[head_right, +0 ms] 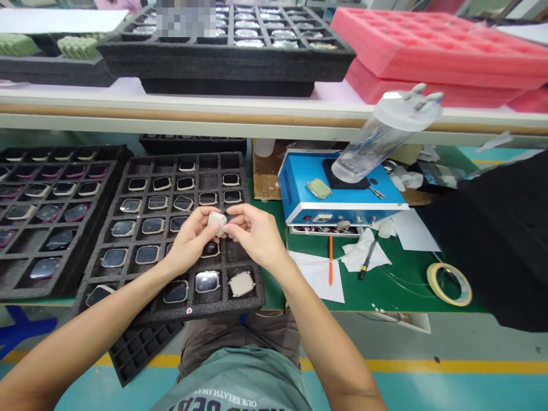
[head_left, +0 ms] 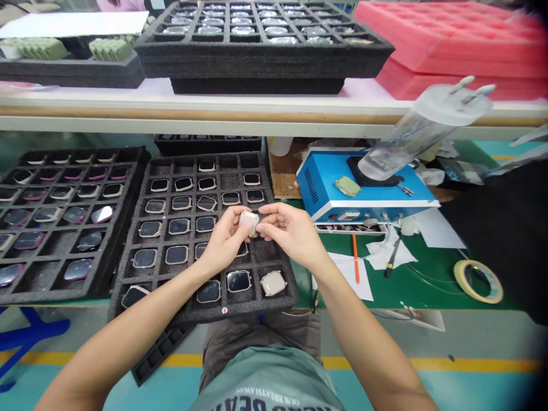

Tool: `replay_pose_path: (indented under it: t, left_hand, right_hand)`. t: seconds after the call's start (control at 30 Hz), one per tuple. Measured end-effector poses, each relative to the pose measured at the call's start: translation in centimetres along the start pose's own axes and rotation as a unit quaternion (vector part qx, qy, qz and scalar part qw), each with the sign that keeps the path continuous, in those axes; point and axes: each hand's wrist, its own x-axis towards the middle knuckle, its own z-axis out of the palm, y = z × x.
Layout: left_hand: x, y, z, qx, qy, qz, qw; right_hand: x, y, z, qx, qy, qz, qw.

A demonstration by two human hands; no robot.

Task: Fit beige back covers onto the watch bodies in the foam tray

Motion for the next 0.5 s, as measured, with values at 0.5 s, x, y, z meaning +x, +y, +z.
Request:
replay_pose_path:
  t: [0.5]
  left_hand:
    - [-1.0,-0.1,0.2,-0.068,-0.028,-0.067,0.995]
  right_hand:
    - [-0.2,1.0,0.4,-0.011,0.018,0.019,1.0]
